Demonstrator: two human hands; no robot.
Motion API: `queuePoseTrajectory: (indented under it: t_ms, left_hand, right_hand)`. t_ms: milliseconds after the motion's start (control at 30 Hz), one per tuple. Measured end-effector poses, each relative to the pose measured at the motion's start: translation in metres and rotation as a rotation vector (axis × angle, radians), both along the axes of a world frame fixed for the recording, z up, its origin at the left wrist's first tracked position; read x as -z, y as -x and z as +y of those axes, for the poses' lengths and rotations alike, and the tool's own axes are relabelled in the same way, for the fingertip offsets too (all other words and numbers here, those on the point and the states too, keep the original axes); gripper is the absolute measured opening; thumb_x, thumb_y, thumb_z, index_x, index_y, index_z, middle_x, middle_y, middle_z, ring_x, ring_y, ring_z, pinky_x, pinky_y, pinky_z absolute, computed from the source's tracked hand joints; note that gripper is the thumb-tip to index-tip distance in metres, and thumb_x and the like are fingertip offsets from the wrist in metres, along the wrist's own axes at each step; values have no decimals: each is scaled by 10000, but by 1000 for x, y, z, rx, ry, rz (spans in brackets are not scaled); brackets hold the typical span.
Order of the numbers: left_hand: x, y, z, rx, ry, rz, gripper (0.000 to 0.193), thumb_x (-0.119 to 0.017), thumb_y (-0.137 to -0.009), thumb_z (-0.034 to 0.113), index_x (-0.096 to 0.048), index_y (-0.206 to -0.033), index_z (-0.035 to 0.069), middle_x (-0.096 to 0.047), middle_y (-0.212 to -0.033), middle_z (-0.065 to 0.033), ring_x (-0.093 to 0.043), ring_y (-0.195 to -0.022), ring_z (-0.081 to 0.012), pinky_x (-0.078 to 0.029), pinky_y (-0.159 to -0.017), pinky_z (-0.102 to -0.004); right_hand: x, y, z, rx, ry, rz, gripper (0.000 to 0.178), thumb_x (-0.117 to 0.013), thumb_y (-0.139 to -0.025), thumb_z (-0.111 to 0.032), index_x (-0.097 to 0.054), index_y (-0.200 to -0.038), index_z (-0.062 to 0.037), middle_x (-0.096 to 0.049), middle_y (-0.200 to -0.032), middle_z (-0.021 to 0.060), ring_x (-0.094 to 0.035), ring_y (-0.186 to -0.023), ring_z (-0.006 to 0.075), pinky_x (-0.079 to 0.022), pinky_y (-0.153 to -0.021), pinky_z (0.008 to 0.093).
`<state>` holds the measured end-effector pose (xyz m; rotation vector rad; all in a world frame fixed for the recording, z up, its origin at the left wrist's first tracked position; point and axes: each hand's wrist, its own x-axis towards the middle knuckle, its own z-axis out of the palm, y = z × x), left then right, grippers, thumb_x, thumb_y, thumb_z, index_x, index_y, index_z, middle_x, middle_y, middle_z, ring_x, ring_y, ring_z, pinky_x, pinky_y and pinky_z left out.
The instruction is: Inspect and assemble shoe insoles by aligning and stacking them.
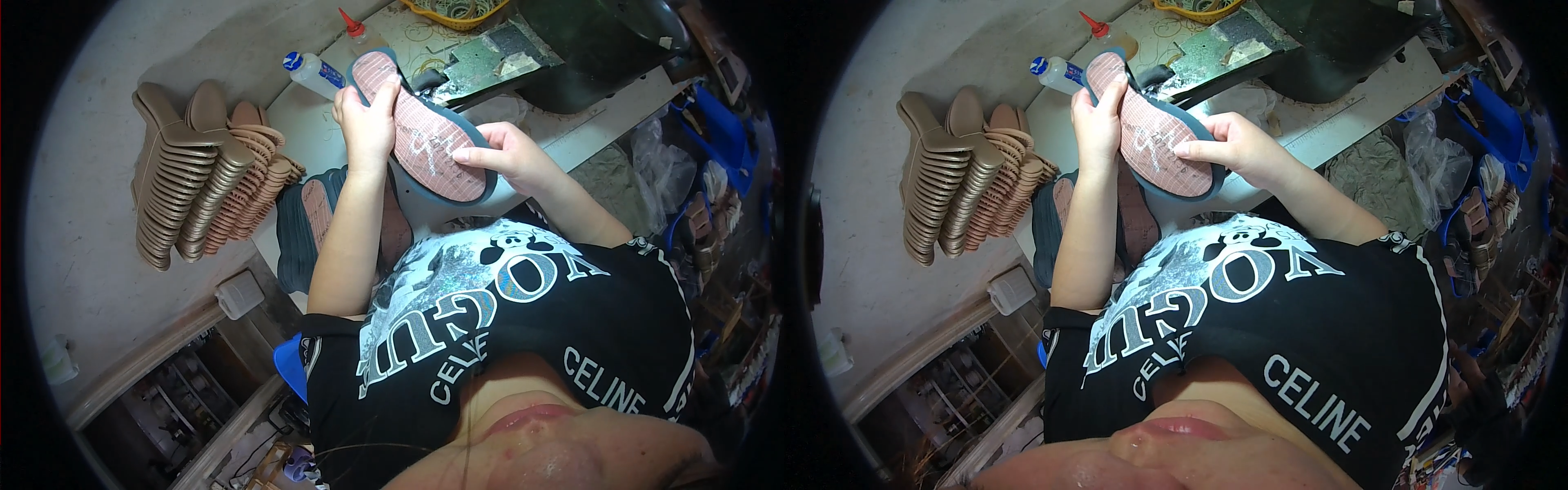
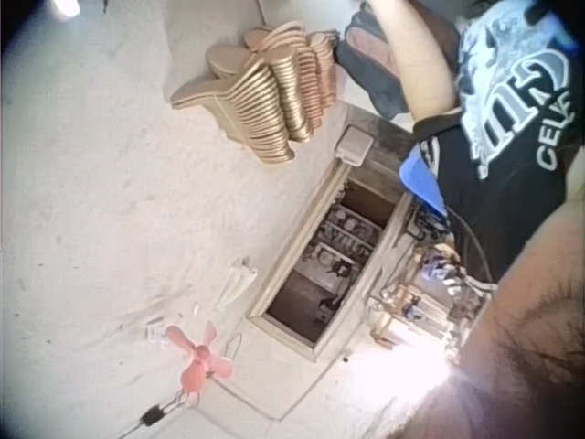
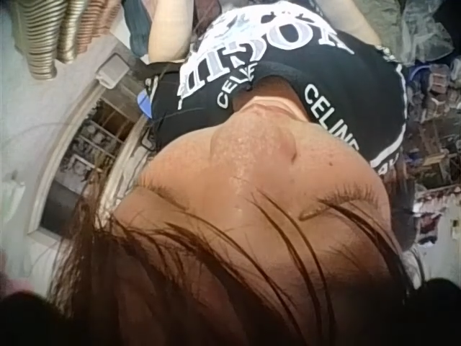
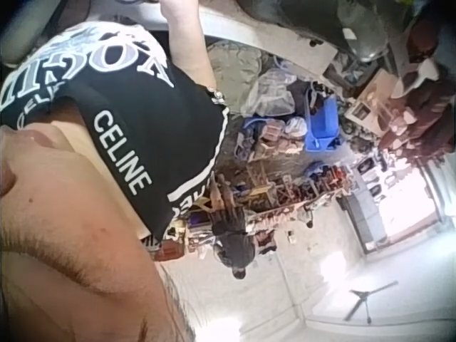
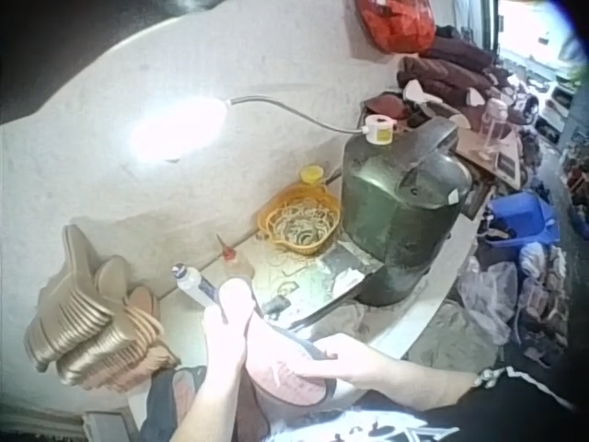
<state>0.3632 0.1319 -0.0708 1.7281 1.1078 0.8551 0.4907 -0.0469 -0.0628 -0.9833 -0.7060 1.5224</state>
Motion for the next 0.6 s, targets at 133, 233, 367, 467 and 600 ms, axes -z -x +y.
queuePoseTrajectory:
  t_ms: [133,233,367,467,600]
  left_hand:
    - [-3,-6,4,8,-106,116,663,-727,-741,403,-529,-1012,-169,-488,-1162,-303,-398,-1143,-383,-309,-1009,-427]
    - [-2,-8,8,3,-95,155,705,-719,-744,416,-516,-1038,-192,-478,-1183,-327,-394,-1167,-395,-309,-1021,-432]
    - [3,-5,25,0,-5,187,816,-686,-728,515,-509,-1071,-203,-490,-1182,-357,-451,-1140,-419,-354,-998,-433]
    - [3,-4,39,67,139,253,852,-661,-735,554,-502,-1114,-192,-456,-1219,-380,-428,-1177,-420,-324,-1022,-437]
    - [-11,-5,39,-14,-178,435,808,-666,-733,564,-529,-1152,-113,-453,-1275,-316,-408,-1211,-400,-301,-1037,-441]
  right_hand:
    - [0,0,-12,-152,184,63,296,-661,-858,-184,-632,-1061,30,-672,-967,100,-656,-790,134,-549,-641,227]
    - [-6,14,-17,-67,199,117,272,-642,-869,-180,-624,-1037,33,-667,-921,112,-676,-730,171,-557,-573,217]
    - [-8,26,-12,95,139,152,240,-620,-883,-179,-628,-990,35,-660,-873,107,-673,-696,173,-547,-582,220]
    - [-8,36,-3,169,124,214,244,-617,-884,-186,-633,-980,38,-665,-868,113,-667,-674,167,-544,-584,226]
    - [-4,41,12,225,102,221,232,-593,-892,-175,-636,-1003,24,-672,-861,113,-669,-668,172,-549,-589,247]
